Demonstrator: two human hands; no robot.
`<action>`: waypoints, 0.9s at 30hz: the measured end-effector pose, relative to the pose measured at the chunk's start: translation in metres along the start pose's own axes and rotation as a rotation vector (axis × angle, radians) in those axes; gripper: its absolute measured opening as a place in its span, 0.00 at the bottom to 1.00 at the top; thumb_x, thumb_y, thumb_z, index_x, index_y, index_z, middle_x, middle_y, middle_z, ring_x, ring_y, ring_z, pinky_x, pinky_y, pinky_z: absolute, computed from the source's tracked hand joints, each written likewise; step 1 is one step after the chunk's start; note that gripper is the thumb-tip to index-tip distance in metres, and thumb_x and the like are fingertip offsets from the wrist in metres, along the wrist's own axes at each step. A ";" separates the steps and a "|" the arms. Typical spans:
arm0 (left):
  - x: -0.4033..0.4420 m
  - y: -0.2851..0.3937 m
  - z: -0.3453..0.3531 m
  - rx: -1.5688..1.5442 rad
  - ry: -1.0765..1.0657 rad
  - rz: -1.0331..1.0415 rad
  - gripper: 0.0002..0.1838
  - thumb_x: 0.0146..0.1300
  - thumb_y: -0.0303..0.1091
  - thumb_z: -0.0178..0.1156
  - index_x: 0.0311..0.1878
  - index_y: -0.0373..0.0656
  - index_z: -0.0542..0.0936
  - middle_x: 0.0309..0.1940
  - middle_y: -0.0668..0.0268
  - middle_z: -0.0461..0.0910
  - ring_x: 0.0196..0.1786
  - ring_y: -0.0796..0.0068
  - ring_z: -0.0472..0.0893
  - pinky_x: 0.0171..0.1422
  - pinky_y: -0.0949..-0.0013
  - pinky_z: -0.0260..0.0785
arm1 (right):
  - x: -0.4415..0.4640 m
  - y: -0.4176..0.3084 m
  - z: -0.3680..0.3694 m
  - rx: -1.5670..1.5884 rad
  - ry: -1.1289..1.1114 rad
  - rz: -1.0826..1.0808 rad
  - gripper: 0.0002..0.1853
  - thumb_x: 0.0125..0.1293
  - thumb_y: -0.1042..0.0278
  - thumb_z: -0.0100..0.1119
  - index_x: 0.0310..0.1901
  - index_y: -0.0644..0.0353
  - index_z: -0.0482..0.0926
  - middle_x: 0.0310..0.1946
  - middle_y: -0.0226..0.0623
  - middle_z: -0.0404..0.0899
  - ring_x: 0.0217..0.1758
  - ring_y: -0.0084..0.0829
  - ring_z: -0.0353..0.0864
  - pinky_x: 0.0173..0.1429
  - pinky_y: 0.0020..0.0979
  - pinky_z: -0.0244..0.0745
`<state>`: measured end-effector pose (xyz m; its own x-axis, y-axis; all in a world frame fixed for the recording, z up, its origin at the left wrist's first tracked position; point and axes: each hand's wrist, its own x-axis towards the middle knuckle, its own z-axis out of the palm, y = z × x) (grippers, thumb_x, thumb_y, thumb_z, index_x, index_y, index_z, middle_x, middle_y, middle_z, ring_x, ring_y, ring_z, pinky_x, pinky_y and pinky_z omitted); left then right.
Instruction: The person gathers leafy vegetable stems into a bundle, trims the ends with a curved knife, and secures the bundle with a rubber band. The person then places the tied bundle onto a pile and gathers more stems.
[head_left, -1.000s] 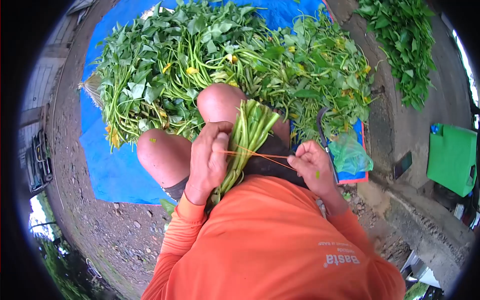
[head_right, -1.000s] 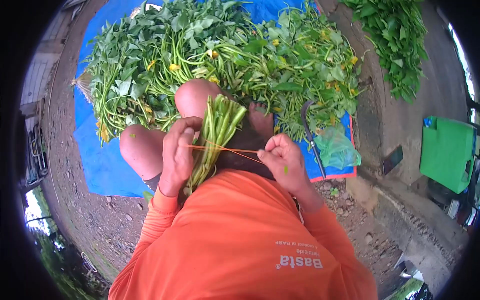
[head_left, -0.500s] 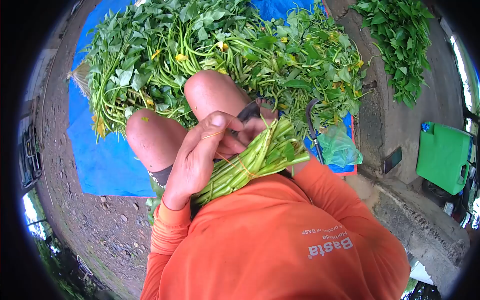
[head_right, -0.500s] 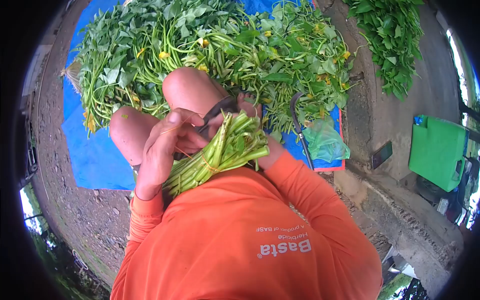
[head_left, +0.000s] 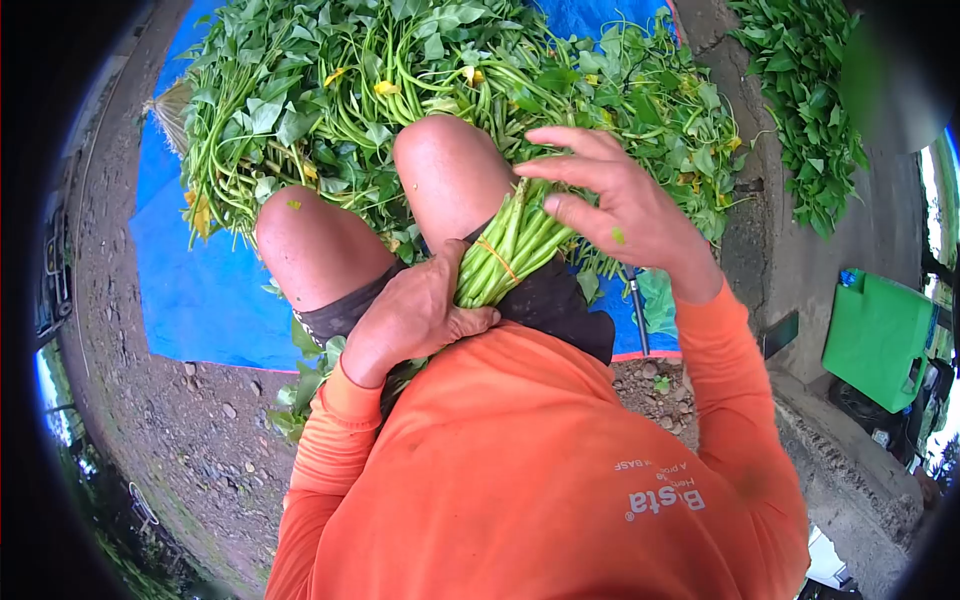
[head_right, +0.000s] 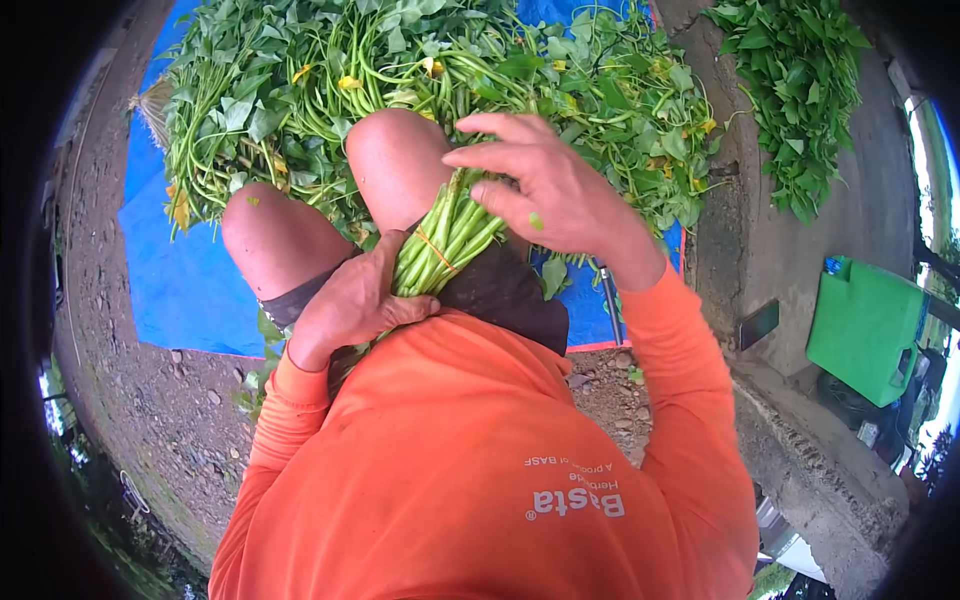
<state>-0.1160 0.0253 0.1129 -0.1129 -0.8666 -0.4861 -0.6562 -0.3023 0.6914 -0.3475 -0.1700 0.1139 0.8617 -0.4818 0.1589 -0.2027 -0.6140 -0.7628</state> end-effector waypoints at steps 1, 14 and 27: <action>0.000 0.000 0.000 0.011 0.014 0.025 0.40 0.60 0.50 0.80 0.61 0.32 0.70 0.39 0.38 0.85 0.47 0.34 0.86 0.52 0.45 0.78 | 0.007 0.000 0.000 -0.060 -0.089 -0.040 0.15 0.72 0.70 0.68 0.58 0.60 0.89 0.70 0.43 0.80 0.75 0.49 0.76 0.78 0.46 0.72; 0.008 -0.002 -0.002 0.027 -0.012 -0.084 0.47 0.55 0.58 0.82 0.59 0.28 0.69 0.36 0.37 0.86 0.45 0.34 0.88 0.49 0.45 0.80 | 0.014 0.014 0.013 -0.154 -0.037 -0.066 0.13 0.73 0.65 0.69 0.54 0.63 0.86 0.55 0.47 0.84 0.62 0.52 0.83 0.69 0.46 0.77; 0.013 0.004 -0.004 0.058 0.005 -0.157 0.45 0.56 0.55 0.80 0.60 0.27 0.69 0.37 0.36 0.86 0.45 0.33 0.88 0.50 0.42 0.80 | -0.030 -0.003 0.014 0.040 0.016 0.397 0.12 0.70 0.62 0.73 0.45 0.64 0.88 0.51 0.45 0.81 0.57 0.51 0.81 0.61 0.48 0.78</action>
<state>-0.1166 0.0113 0.1114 -0.0018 -0.8125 -0.5830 -0.7074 -0.4110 0.5750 -0.3662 -0.1449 0.1025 0.7127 -0.6866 -0.1434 -0.5000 -0.3539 -0.7904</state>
